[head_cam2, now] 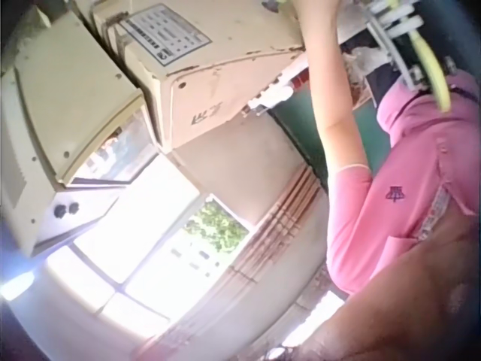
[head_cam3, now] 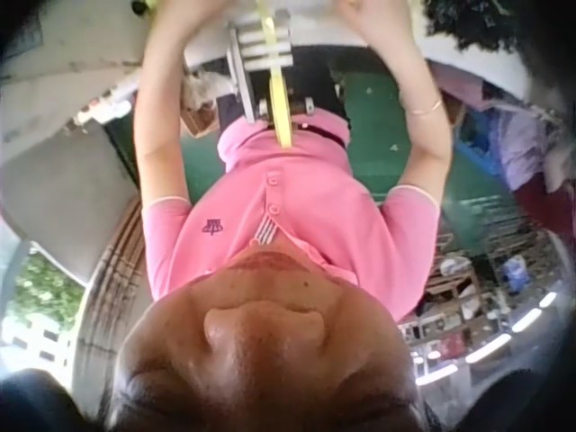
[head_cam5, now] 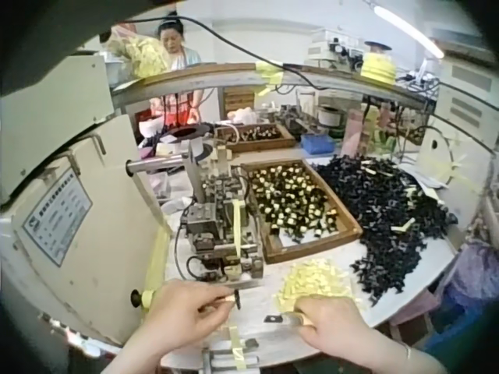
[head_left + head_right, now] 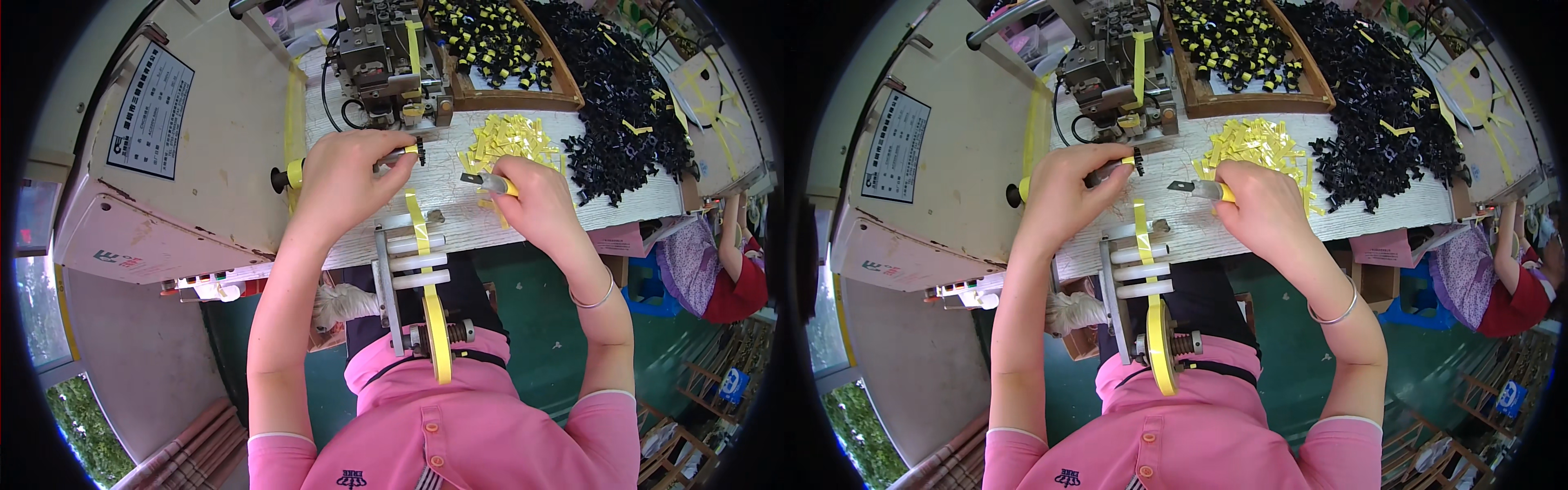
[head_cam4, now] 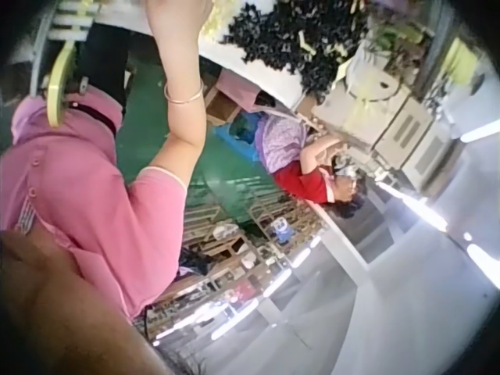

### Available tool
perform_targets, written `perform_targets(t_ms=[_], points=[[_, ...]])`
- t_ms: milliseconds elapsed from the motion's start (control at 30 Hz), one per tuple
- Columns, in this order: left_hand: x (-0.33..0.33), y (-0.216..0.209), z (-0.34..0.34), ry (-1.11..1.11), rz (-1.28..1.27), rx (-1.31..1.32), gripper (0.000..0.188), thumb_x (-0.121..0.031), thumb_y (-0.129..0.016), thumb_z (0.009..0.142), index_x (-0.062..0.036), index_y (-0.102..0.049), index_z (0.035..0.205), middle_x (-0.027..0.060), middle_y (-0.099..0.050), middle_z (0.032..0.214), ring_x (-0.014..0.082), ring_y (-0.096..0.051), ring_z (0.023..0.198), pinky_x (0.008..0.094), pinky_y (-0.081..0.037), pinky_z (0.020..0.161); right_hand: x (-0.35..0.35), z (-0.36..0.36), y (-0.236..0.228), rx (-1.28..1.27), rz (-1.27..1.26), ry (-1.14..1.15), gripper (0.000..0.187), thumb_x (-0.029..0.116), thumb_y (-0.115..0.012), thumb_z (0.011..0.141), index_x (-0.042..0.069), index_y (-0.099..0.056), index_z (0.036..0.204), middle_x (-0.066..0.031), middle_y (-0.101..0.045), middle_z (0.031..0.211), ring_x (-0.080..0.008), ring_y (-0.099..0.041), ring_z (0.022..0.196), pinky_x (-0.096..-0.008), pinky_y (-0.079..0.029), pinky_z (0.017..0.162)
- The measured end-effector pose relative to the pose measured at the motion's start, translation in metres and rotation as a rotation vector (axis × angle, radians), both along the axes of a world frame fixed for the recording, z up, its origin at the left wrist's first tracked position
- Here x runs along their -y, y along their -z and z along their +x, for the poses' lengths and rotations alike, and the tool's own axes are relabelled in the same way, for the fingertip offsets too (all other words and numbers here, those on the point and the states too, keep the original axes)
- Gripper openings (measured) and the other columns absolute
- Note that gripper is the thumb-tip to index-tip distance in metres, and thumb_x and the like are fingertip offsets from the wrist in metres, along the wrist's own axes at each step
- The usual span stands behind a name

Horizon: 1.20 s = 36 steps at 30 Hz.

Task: Assembling small electronic components onto a yellow tape using a manual press machine.

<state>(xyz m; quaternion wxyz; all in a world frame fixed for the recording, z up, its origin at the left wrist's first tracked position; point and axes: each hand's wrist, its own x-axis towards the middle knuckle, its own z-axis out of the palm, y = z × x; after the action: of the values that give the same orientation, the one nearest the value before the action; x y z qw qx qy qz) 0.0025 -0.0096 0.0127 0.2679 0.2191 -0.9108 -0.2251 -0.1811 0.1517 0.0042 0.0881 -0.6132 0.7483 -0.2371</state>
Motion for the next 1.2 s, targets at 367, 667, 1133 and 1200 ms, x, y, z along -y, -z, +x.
perform_targets(t_ms=[367, 667, 1133, 1200], points=[[-0.002, 0.002, 0.000, -0.022, -0.027, 0.080, 0.021, -0.021, -0.070, 0.072, -0.0078, -0.067, 0.088, 0.0079, -0.066, 0.078, 0.0258, -0.064, 0.073, 0.0388, -0.047, 0.066, 0.033, 0.028, 0.010, 0.563, -0.336, -0.056, 0.014, 0.011, -0.069, 0.083, 0.004, -0.063, 0.094, -0.0016, -0.058, 0.076, -0.0081, -0.050, 0.067, -0.0245, -0.042, 0.059], [0.000, 0.013, 0.017, -0.237, -0.313, 0.219, 0.031, -0.011, -0.075, 0.059, -0.0077, -0.058, 0.084, 0.0075, -0.059, 0.078, 0.0291, -0.058, 0.078, 0.0416, -0.041, 0.068, 0.063, 0.022, 0.024, -0.128, -0.294, -0.309, 0.028, 0.012, -0.072, 0.075, 0.011, -0.061, 0.102, -0.0053, -0.066, 0.087, -0.0247, -0.066, 0.074, -0.0330, -0.052, 0.063], [0.002, 0.015, 0.018, -0.245, -0.333, 0.236, 0.027, -0.011, -0.075, 0.063, -0.0084, -0.059, 0.085, 0.0068, -0.061, 0.080, 0.0276, -0.058, 0.080, 0.0410, -0.041, 0.069, 0.031, -0.139, 0.006, -0.102, -0.025, 0.328, 0.023, 0.023, -0.066, 0.083, 0.001, -0.065, 0.089, -0.0091, -0.059, 0.058, -0.0188, -0.056, 0.044, -0.0308, -0.045, 0.047], [0.002, 0.017, 0.018, -0.244, -0.342, 0.235, 0.028, -0.011, -0.075, 0.063, -0.0089, -0.060, 0.086, 0.0062, -0.060, 0.079, 0.0271, -0.058, 0.079, 0.0405, -0.041, 0.070, 0.014, -0.133, 0.008, -0.190, 0.103, 0.338, 0.023, 0.023, -0.067, 0.081, 0.000, -0.065, 0.088, -0.0127, -0.060, 0.070, -0.0237, -0.058, 0.060, -0.0343, -0.047, 0.057]])
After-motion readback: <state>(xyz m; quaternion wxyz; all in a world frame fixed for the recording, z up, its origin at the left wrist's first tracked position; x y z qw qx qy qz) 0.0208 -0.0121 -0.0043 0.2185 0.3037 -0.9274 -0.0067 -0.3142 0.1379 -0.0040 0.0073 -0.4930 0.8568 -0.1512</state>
